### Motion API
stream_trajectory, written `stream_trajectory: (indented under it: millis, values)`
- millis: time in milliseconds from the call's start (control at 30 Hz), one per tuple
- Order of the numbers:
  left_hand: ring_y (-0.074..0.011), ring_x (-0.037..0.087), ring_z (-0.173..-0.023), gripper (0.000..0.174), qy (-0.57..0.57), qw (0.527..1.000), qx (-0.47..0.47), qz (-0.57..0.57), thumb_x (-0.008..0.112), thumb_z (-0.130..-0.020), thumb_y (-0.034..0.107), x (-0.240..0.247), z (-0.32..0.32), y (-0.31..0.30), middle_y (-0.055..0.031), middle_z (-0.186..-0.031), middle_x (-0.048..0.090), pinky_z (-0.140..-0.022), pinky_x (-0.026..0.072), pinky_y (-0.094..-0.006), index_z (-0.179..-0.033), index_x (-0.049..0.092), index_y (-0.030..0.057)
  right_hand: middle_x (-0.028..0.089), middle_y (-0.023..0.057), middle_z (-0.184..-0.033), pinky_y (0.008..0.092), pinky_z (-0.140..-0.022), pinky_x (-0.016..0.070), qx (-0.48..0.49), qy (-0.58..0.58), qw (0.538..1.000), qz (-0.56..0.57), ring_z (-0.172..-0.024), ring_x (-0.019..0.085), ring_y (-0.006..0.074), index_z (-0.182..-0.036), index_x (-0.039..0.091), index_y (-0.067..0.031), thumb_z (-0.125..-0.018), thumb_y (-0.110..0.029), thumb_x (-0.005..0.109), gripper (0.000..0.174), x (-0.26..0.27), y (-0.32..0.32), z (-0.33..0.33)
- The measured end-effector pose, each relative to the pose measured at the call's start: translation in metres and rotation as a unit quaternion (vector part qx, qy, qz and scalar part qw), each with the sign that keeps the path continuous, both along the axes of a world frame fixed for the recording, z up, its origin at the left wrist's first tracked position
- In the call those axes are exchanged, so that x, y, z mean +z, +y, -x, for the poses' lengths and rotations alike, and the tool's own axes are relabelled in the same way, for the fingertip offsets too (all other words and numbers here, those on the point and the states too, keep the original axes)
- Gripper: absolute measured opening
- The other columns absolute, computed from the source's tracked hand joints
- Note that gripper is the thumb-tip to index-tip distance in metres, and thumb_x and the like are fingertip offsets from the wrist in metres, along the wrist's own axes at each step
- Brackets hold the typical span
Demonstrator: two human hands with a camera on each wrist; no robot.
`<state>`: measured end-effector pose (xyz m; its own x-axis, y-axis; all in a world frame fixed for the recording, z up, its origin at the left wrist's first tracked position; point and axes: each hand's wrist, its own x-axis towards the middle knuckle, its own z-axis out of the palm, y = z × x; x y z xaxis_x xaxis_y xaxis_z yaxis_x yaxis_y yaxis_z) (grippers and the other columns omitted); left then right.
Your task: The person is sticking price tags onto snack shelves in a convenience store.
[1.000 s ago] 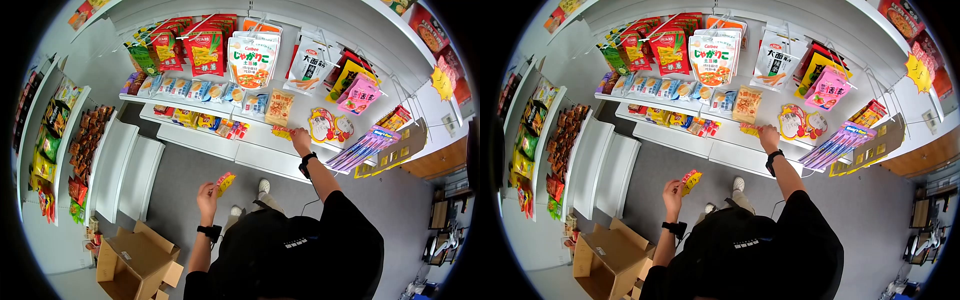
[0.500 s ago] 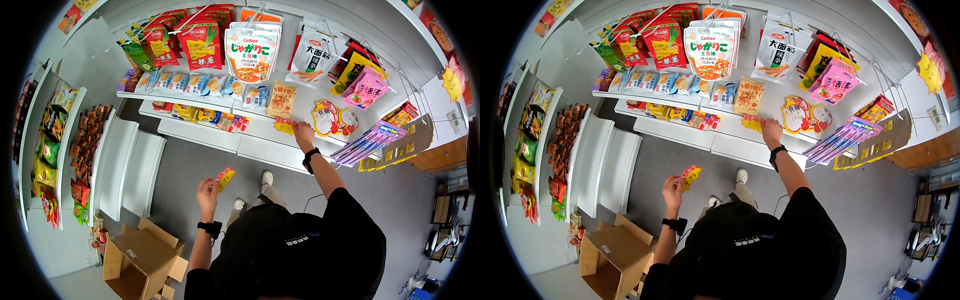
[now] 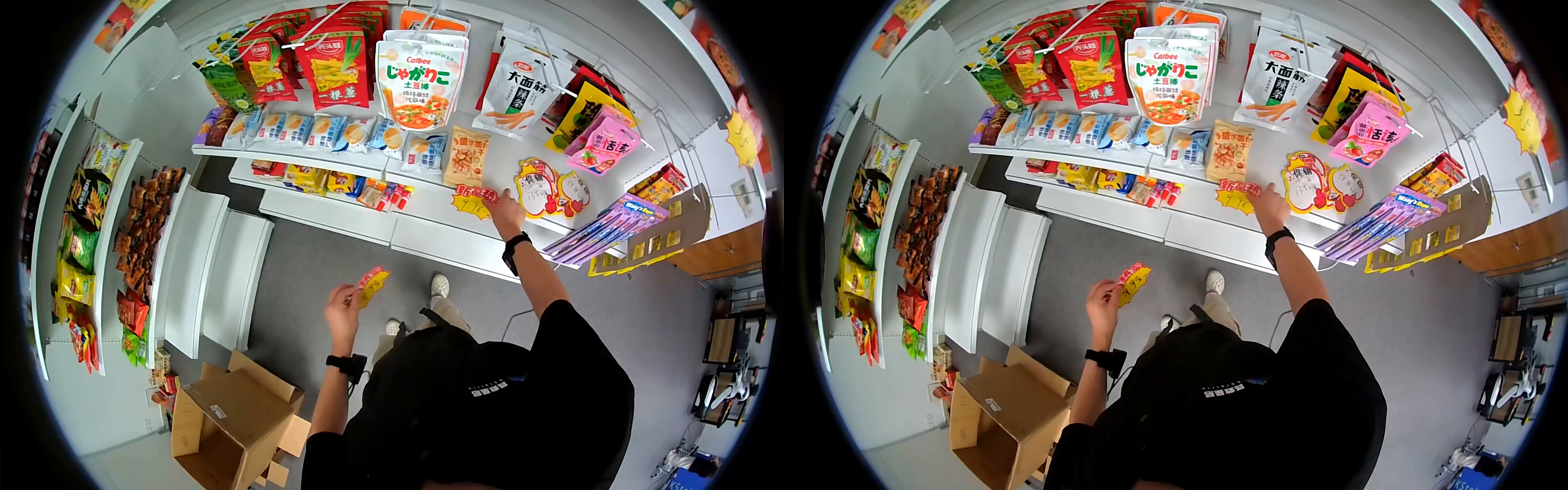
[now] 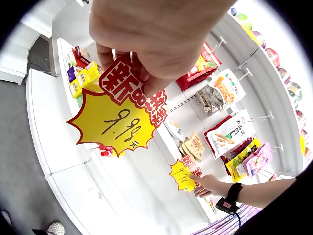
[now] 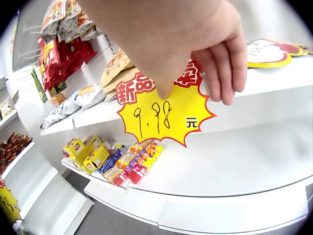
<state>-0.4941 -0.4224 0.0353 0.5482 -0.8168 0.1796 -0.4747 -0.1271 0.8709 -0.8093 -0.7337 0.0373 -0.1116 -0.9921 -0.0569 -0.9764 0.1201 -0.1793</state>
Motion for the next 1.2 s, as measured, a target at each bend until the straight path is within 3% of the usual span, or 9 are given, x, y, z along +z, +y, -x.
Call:
stream_trajectory:
  millis: [233, 367, 400, 567, 633, 733, 900, 1033, 1200]
  values:
    - [-0.0223, 0.064, -0.074, 0.010, 0.026, 1.000, -0.005, 0.015, 0.067, -0.081, 0.006, 0.006, -0.013, 0.007, -0.0122, -0.091, 0.064, -0.064, 0.0543, -0.0304, -0.087, 0.065, -0.0010, 0.067, 0.0186, -0.088, 0.0446, -0.071, 0.0516, -0.071, -0.050, 0.996, 0.025, -0.085, 0.066, 0.0336, -0.113, 0.048, -0.0059, -0.081, -0.051, 0.060, 0.057, 0.005, 0.029, -0.004]
    - [-0.0175, 0.064, -0.071, 0.010, 0.074, 0.997, -0.005, -0.007, 0.067, -0.082, 0.007, 0.003, -0.026, 0.024, -0.0117, -0.082, 0.065, -0.063, 0.0515, -0.0276, -0.088, 0.067, -0.0004, 0.068, 0.0141, -0.088, 0.0417, -0.066, 0.0510, 0.044, -0.109, 0.991, 0.060, -0.079, 0.066, 0.0326, -0.114, 0.054, -0.0064, -0.083, -0.044, 0.061, 0.050, -0.014, 0.066, -0.022]
    - [-0.0161, 0.064, -0.070, 0.010, 0.083, 0.996, -0.001, -0.019, 0.067, -0.082, 0.008, 0.003, -0.028, 0.027, -0.0115, -0.080, 0.066, -0.062, 0.0508, -0.0269, -0.089, 0.067, -0.0004, 0.067, 0.0154, -0.086, 0.0400, -0.070, 0.0518, 0.063, -0.164, 0.984, 0.025, -0.079, 0.066, 0.0308, -0.105, 0.061, -0.0066, -0.083, -0.039, 0.063, 0.039, 0.000, 0.084, -0.039]
    - [-0.0105, 0.063, -0.067, 0.013, 0.149, 0.988, -0.020, -0.040, 0.067, -0.084, 0.010, 0.013, -0.038, 0.033, -0.0097, -0.076, 0.067, -0.061, 0.0500, -0.0249, -0.091, 0.067, -0.0011, 0.066, 0.0077, -0.090, 0.0284, -0.074, 0.0494, 0.291, -0.451, 0.829, -0.156, -0.082, 0.062, 0.0156, -0.108, 0.062, -0.0029, -0.081, -0.030, 0.068, 0.038, -0.013, 0.140, -0.101]
    - [-0.0096, 0.062, -0.067, 0.014, 0.179, 0.982, -0.050, -0.026, 0.067, -0.084, 0.011, 0.015, -0.041, 0.033, -0.0085, -0.076, 0.068, -0.061, 0.0502, -0.0249, -0.091, 0.067, -0.0013, 0.064, 0.0063, -0.101, 0.0275, -0.081, 0.0477, 0.317, -0.488, 0.761, -0.288, -0.093, 0.060, 0.0146, -0.109, 0.061, 0.0004, -0.085, -0.020, 0.065, 0.032, 0.010, 0.162, -0.127]
    - [-0.0084, 0.062, -0.067, 0.015, 0.224, 0.970, -0.095, -0.024, 0.067, -0.085, 0.012, 0.023, -0.041, 0.032, -0.0071, -0.076, 0.068, -0.061, 0.0502, -0.0244, -0.092, 0.066, -0.0006, 0.064, 0.0058, -0.098, 0.0262, -0.080, 0.0478, 0.310, -0.518, 0.667, -0.437, -0.090, 0.060, 0.0133, -0.110, 0.061, 0.0008, -0.083, -0.019, 0.067, 0.033, 0.025, 0.178, -0.155]
    - [-0.0092, 0.062, -0.067, 0.014, 0.165, 0.977, -0.134, -0.025, 0.067, -0.084, 0.012, 0.020, -0.047, 0.023, -0.0069, -0.075, 0.068, -0.060, 0.0499, -0.0245, -0.094, 0.066, 0.0012, 0.067, 0.0067, -0.096, 0.0260, -0.077, 0.0487, 0.348, -0.477, 0.673, -0.445, -0.083, 0.062, 0.0120, -0.105, 0.064, 0.0014, -0.078, -0.021, 0.071, 0.036, 0.038, 0.191, -0.180]
    - [-0.0105, 0.062, -0.068, 0.017, 0.228, 0.966, -0.113, -0.042, 0.067, -0.084, 0.012, 0.020, -0.053, 0.020, -0.0071, -0.078, 0.068, -0.062, 0.0499, -0.0253, -0.097, 0.066, 0.0019, 0.069, 0.0078, -0.092, 0.0286, -0.072, 0.0498, 0.339, -0.447, 0.718, -0.411, -0.080, 0.063, 0.0137, -0.102, 0.066, 0.0007, -0.076, -0.020, 0.070, 0.033, 0.024, 0.181, -0.188]
    - [-0.0125, 0.062, -0.073, 0.022, 0.128, 0.992, 0.010, 0.009, 0.067, -0.084, 0.016, 0.000, -0.087, 0.021, -0.0078, -0.085, 0.068, -0.067, 0.0499, -0.0266, -0.101, 0.065, 0.0016, 0.069, 0.0134, -0.084, 0.0321, -0.067, 0.0508, 0.322, -0.399, 0.817, -0.264, -0.074, 0.066, 0.0196, -0.097, 0.067, -0.0004, -0.074, -0.024, 0.069, 0.033, -0.002, 0.138, -0.207]
